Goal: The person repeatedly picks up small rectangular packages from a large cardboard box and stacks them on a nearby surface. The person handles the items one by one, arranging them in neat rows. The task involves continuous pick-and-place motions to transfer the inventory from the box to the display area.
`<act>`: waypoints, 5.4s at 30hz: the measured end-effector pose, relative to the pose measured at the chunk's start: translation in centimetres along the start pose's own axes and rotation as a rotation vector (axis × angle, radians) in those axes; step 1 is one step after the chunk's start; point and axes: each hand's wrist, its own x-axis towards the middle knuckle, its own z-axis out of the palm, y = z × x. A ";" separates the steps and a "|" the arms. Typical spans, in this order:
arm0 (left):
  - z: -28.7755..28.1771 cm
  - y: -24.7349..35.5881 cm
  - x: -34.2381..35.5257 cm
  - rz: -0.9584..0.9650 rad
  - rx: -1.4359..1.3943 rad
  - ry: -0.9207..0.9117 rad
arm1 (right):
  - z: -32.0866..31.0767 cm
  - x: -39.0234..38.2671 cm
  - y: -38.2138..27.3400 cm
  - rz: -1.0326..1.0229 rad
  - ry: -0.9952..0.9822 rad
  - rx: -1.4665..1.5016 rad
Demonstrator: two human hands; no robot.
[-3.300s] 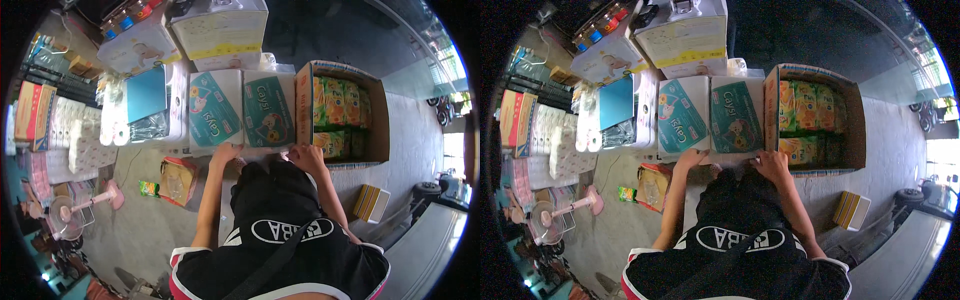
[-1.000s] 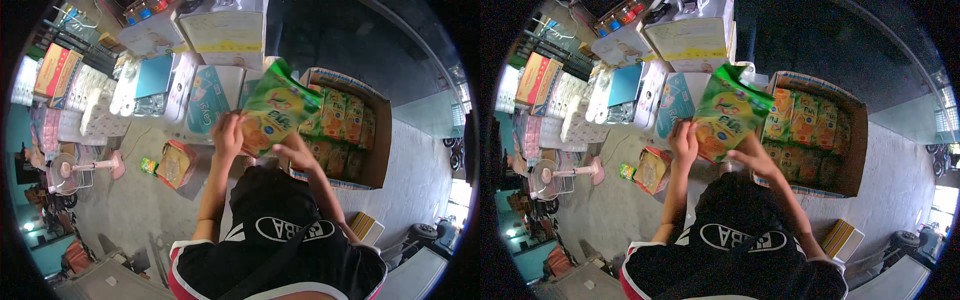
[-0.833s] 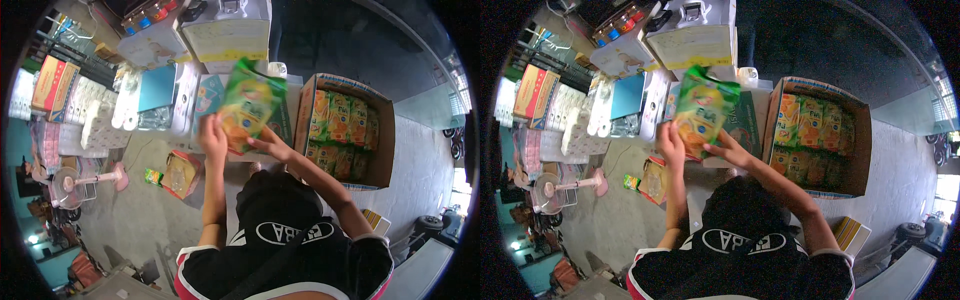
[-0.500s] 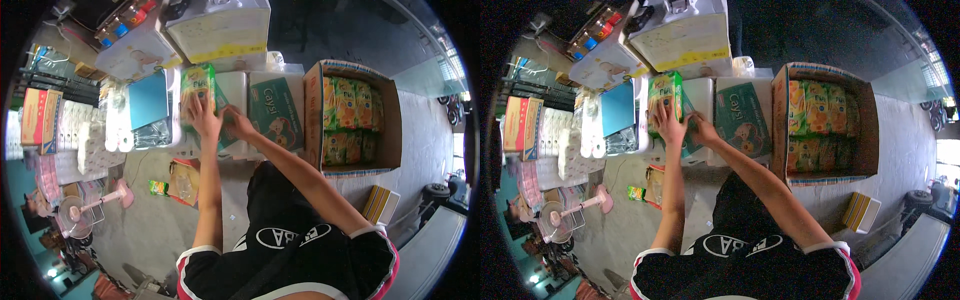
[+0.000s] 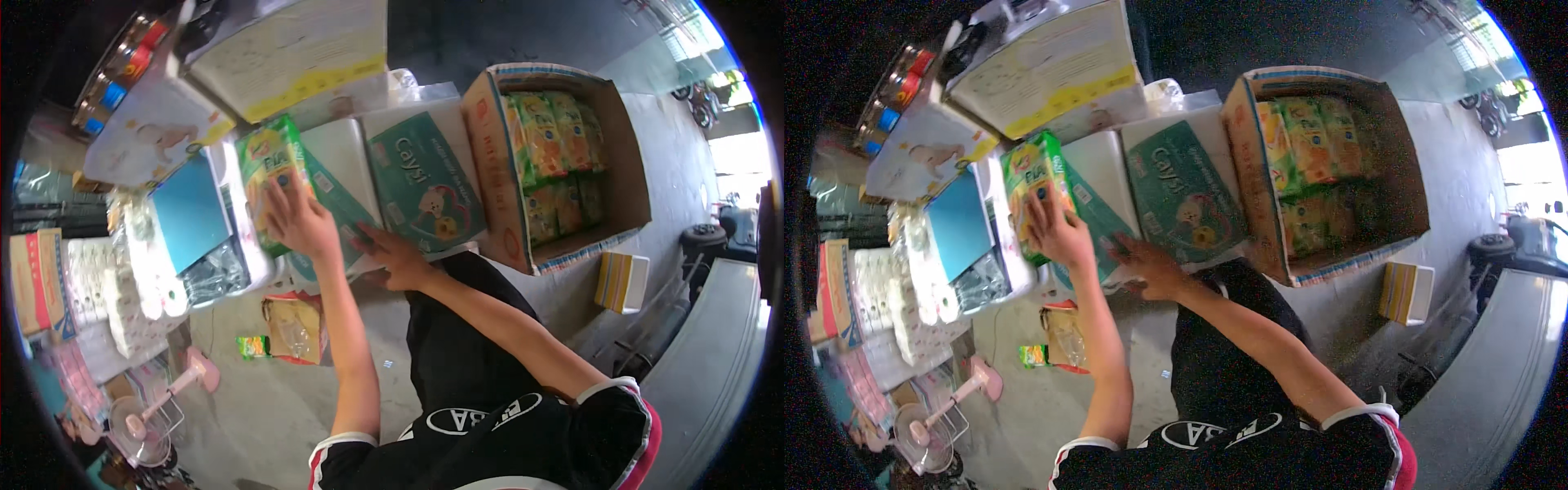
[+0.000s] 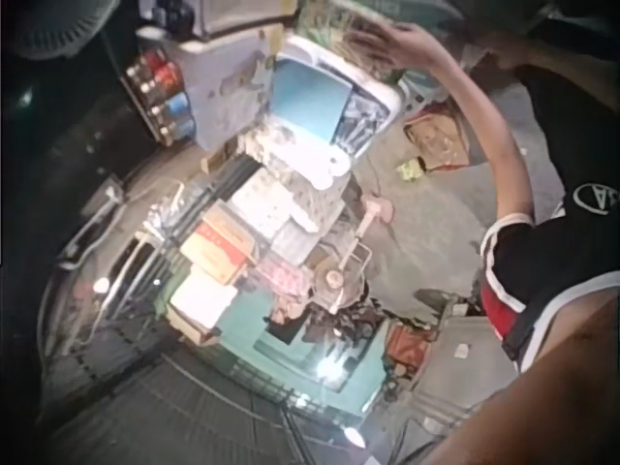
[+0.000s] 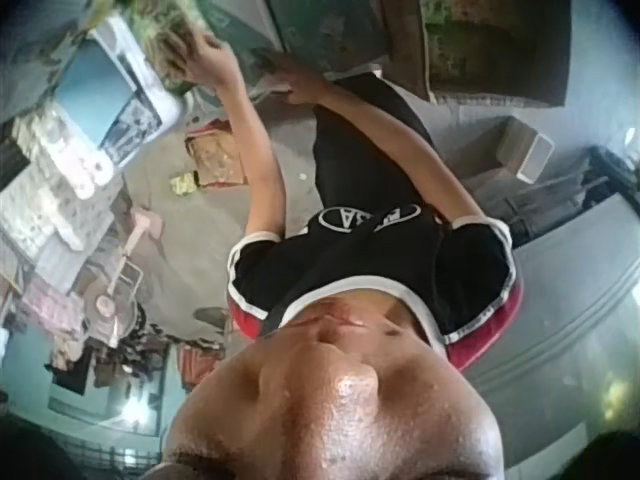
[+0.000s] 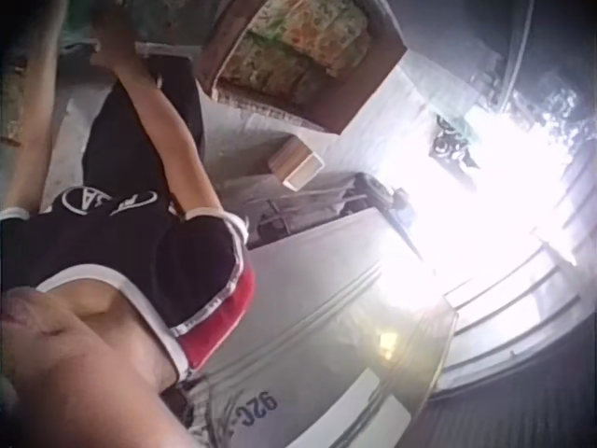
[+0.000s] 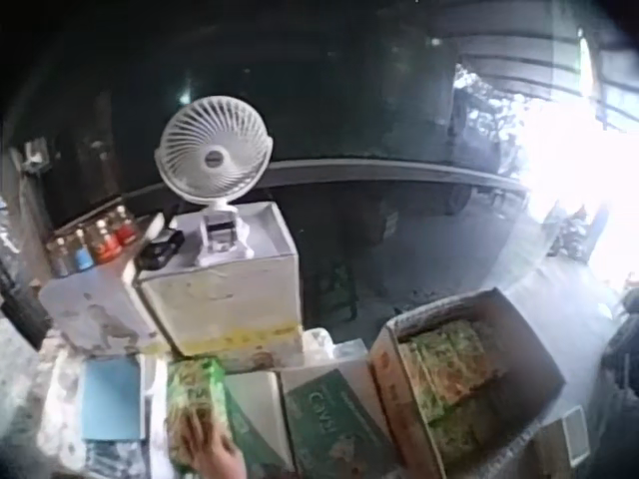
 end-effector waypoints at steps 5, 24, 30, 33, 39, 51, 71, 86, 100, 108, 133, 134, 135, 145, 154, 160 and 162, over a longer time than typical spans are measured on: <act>0.7 -0.1 0.0 0.050 0.046 0.059 | -0.5 -0.2 -0.1 0.034 -0.057 -0.088; -4.9 7.6 -1.1 -0.400 -1.096 0.094 | -24.6 -8.7 13.7 0.943 0.084 -0.448; -6.2 25.9 -9.6 -0.257 -1.362 -0.363 | -25.5 -8.9 15.1 1.062 0.032 -0.269; -5.4 29.4 -10.5 0.502 -1.069 -0.510 | -24.4 -11.4 16.3 0.792 0.267 -0.201; -5.1 29.2 -10.7 0.518 -0.930 -0.528 | -23.1 -12.2 17.4 0.602 0.588 0.014; -5.8 28.8 -11.2 0.533 -0.965 -0.306 | -31.5 -10.1 8.4 0.615 0.530 0.748; -14.4 20.0 -3.1 0.350 -0.985 -0.007 | -31.8 -2.8 -8.0 0.128 0.191 0.382; -2.6 0.7 -0.9 0.375 -0.459 -0.277 | -7.1 4.2 1.3 0.043 -0.079 0.401; -3.3 0.5 -1.6 0.289 -0.641 -0.198 | -5.9 4.6 0.6 0.156 -0.029 0.708; -5.5 -1.0 -8.4 0.012 -0.765 -0.390 | -6.6 4.7 -0.5 0.257 0.115 0.283; -5.1 -0.5 -5.3 0.138 -0.715 -1.023 | -15.6 5.3 3.9 0.206 0.316 -0.367; -5.9 0.4 -3.8 0.200 -0.681 -1.095 | -15.8 4.3 6.5 0.225 0.318 -0.372; -6.2 0.8 -2.6 0.249 -0.622 -1.057 | -16.4 4.3 7.9 0.229 0.314 -0.370; -4.2 2.0 10.9 0.405 -0.405 -0.083 | -8.6 1.1 2.1 0.877 0.026 1.079; -3.6 0.7 0.8 0.257 -0.423 -0.136 | -2.2 7.7 3.9 0.854 0.144 1.173; -1.9 -0.9 -0.3 0.275 -0.272 -0.190 | -2.4 9.8 3.1 0.967 0.168 1.125; -1.4 -0.7 -0.2 0.244 -0.322 -0.151 | -3.2 10.5 3.0 1.039 0.162 1.193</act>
